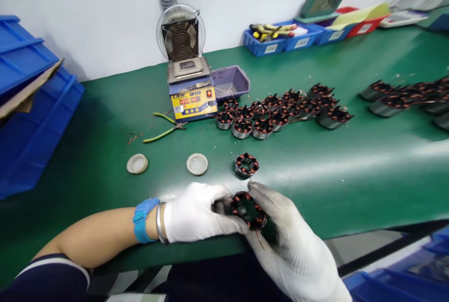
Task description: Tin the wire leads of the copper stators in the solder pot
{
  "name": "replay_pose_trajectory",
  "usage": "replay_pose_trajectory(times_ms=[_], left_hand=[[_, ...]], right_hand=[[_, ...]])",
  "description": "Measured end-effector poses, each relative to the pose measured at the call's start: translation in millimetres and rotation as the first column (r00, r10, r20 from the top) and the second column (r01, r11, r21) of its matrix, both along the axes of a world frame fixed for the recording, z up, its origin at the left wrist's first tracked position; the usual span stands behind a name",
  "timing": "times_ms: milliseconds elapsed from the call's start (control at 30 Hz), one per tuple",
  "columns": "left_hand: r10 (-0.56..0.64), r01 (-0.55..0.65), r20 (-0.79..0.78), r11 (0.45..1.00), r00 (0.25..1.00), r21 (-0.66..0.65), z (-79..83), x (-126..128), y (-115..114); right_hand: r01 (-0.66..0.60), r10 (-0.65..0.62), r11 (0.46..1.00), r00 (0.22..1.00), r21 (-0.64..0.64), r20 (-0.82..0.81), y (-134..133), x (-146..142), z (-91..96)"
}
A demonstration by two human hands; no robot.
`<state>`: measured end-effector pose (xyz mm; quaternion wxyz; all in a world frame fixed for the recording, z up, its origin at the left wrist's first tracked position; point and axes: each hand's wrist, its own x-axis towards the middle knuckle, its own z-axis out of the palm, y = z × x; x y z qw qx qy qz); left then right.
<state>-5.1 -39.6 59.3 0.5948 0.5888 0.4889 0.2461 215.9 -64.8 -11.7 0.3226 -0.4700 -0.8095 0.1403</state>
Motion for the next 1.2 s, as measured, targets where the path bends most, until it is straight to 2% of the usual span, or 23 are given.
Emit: replay_pose_trajectory(times_ms=[67,133,200,267,300,400,467,500,600,667,767,867,967,1100,1133,1167,1200], left_hand=[[-0.055,0.059,0.046,0.994,0.997,-0.094,5.2,-2,3],[0.051,-0.015,0.179,0.98,0.983,-0.197,11.1,-5,6],[0.214,-0.183,0.252,0.973,0.944,-0.138,15.0,-9,10],[0.296,-0.308,0.274,0.951,0.915,0.002,14.6,-10,11],[0.285,-0.305,0.254,0.952,0.924,0.041,12.9,-9,11],[0.098,-0.105,0.119,0.993,0.988,0.056,6.6,-3,6],[0.033,-0.041,0.092,0.996,0.995,0.084,5.7,0,2],[0.057,-0.068,0.107,0.992,0.993,0.105,6.5,0,1],[0.252,-0.27,0.157,0.958,0.955,0.102,10.0,-4,4],[0.299,-0.309,0.153,0.95,0.942,0.049,8.8,-7,6],[0.159,-0.142,0.179,0.984,0.971,-0.106,1.8,-4,7],[0.009,0.037,0.176,0.965,0.984,-0.258,-1.4,1,6],[0.032,0.015,0.148,0.953,0.988,-0.302,7.1,-5,12],[0.292,-0.261,0.225,0.952,0.93,-0.159,20.3,-23,21],[0.298,-0.283,0.248,0.954,0.922,-0.095,18.8,-25,20],[0.247,-0.251,0.261,0.968,0.933,-0.016,14.2,-24,16],[0.144,-0.168,0.244,0.982,0.959,0.084,6.9,-21,10]], right_hand=[[-0.03,0.026,0.993,0.999,0.11,0.035,1,4,10.3],[-0.032,0.024,0.989,0.998,0.142,0.057,2,7,18.1],[-0.018,0.01,0.99,0.998,0.143,0.054,2,9,21.1],[-0.034,0.028,0.982,0.999,0.183,0.036,4,11,19.3],[-0.058,0.052,0.977,0.998,0.207,0.032,5,11,17.2],[-0.126,0.116,0.957,0.992,0.261,0.055,6,10,10.7],[-0.132,0.119,0.954,0.991,0.27,0.066,7,9,9.8],[-0.13,0.118,0.955,0.991,0.267,0.063,8,9,10.7],[-0.081,0.079,0.964,0.997,0.254,0.018,9,10,16.0],[-0.037,0.042,0.971,0.999,0.238,-0.014,11,11,18.8],[0.007,0.001,0.981,0.999,0.195,-0.039,13,10,19.2],[-0.015,0.016,0.976,1.0,0.219,-0.001,15,5,18.7],[-0.001,-0.004,0.976,1.0,0.22,0.021,17,4,20.5],[0.139,-0.149,0.977,0.987,0.161,0.055,25,13,24.5],[0.152,-0.166,0.975,0.983,0.163,0.078,29,15,26.2],[0.152,-0.174,0.972,0.978,0.177,0.117,35,16,28.5],[0.139,-0.174,0.97,0.97,0.201,0.167,42,16,31.6]])
